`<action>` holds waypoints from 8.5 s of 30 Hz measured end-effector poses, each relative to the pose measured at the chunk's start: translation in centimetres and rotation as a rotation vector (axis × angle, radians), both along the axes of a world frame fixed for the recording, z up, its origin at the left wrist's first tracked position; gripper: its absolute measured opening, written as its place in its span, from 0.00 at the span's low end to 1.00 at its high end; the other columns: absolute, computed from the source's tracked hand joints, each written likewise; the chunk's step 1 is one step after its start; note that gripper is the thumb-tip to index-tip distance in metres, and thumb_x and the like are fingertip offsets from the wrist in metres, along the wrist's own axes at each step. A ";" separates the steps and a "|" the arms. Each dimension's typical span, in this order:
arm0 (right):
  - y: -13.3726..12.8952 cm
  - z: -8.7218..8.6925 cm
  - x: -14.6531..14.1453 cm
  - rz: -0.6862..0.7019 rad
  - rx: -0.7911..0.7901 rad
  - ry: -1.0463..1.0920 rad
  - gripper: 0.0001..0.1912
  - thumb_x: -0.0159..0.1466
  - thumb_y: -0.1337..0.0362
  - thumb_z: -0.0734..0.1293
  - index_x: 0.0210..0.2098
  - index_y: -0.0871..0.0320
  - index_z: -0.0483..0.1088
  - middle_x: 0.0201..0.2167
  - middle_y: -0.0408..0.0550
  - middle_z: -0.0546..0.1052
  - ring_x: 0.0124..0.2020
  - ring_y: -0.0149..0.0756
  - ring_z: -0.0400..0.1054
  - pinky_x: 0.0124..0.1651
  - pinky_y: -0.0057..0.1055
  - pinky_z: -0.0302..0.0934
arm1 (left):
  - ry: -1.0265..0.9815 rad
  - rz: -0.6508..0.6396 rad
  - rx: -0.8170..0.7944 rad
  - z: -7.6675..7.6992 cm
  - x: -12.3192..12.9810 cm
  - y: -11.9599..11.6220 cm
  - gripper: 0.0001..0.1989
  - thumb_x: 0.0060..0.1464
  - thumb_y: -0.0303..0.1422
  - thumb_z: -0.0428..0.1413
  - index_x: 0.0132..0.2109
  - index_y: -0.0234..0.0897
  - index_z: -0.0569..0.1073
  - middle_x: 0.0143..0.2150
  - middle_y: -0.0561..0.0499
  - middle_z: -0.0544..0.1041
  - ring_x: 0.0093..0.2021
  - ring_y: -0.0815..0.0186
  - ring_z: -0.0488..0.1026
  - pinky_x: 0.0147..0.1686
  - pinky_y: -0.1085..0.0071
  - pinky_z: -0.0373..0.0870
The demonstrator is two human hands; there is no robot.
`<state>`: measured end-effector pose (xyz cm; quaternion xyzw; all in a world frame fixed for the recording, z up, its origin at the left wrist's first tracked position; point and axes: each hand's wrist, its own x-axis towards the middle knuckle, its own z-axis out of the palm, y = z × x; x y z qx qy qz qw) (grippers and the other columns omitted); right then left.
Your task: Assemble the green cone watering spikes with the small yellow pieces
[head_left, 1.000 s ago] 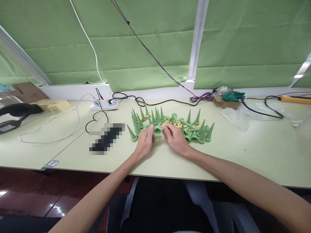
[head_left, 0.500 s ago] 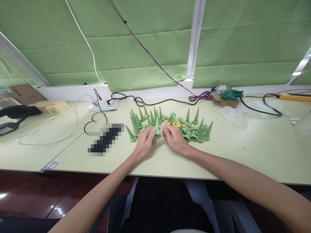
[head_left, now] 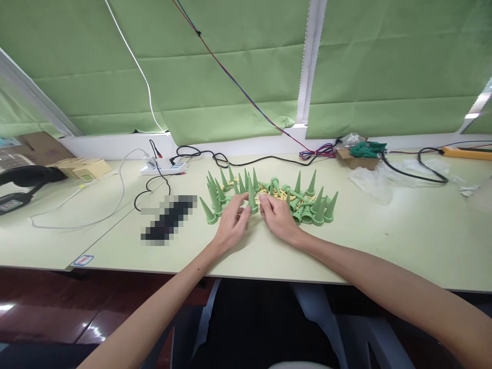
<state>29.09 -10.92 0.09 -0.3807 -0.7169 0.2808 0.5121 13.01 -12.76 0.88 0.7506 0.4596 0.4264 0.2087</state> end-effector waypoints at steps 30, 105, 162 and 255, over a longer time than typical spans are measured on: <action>0.0 0.2 -0.1 -0.027 -0.032 0.000 0.24 0.71 0.55 0.53 0.19 0.55 0.55 0.15 0.41 0.62 0.20 0.31 0.56 0.29 0.30 0.53 | -0.022 -0.021 0.001 -0.5 0.0 0.6 0.12 0.62 0.42 0.50 0.41 0.38 0.66 0.43 0.48 0.66 0.25 0.75 0.63 0.20 0.76 0.61; 0.4 -0.4 0.0 0.010 0.019 -0.071 0.23 0.70 0.56 0.55 0.20 0.56 0.54 0.16 0.39 0.60 0.20 0.29 0.54 0.28 0.30 0.48 | -0.202 -0.038 -0.184 -0.1 -0.2 0.5 0.15 0.58 0.45 0.54 0.44 0.38 0.68 0.26 0.55 0.67 0.21 0.73 0.62 0.19 0.76 0.59; 0.2 -0.4 0.2 0.060 -0.040 0.016 0.23 0.70 0.55 0.54 0.20 0.55 0.54 0.14 0.39 0.58 0.19 0.29 0.53 0.26 0.29 0.49 | -0.194 -0.206 -0.205 -0.4 -0.6 0.4 0.18 0.61 0.44 0.51 0.52 0.41 0.72 0.48 0.45 0.69 0.23 0.75 0.65 0.21 0.73 0.65; -0.2 -0.3 -0.5 -0.099 0.085 -0.729 0.29 0.64 0.69 0.56 0.65 0.67 0.54 0.59 0.61 0.68 0.48 0.45 0.71 0.49 0.36 0.63 | 0.033 0.298 0.044 -0.9 -0.3 1.4 0.10 0.61 0.40 0.50 0.36 0.39 0.64 0.30 0.54 0.67 0.23 0.71 0.62 0.25 0.72 0.58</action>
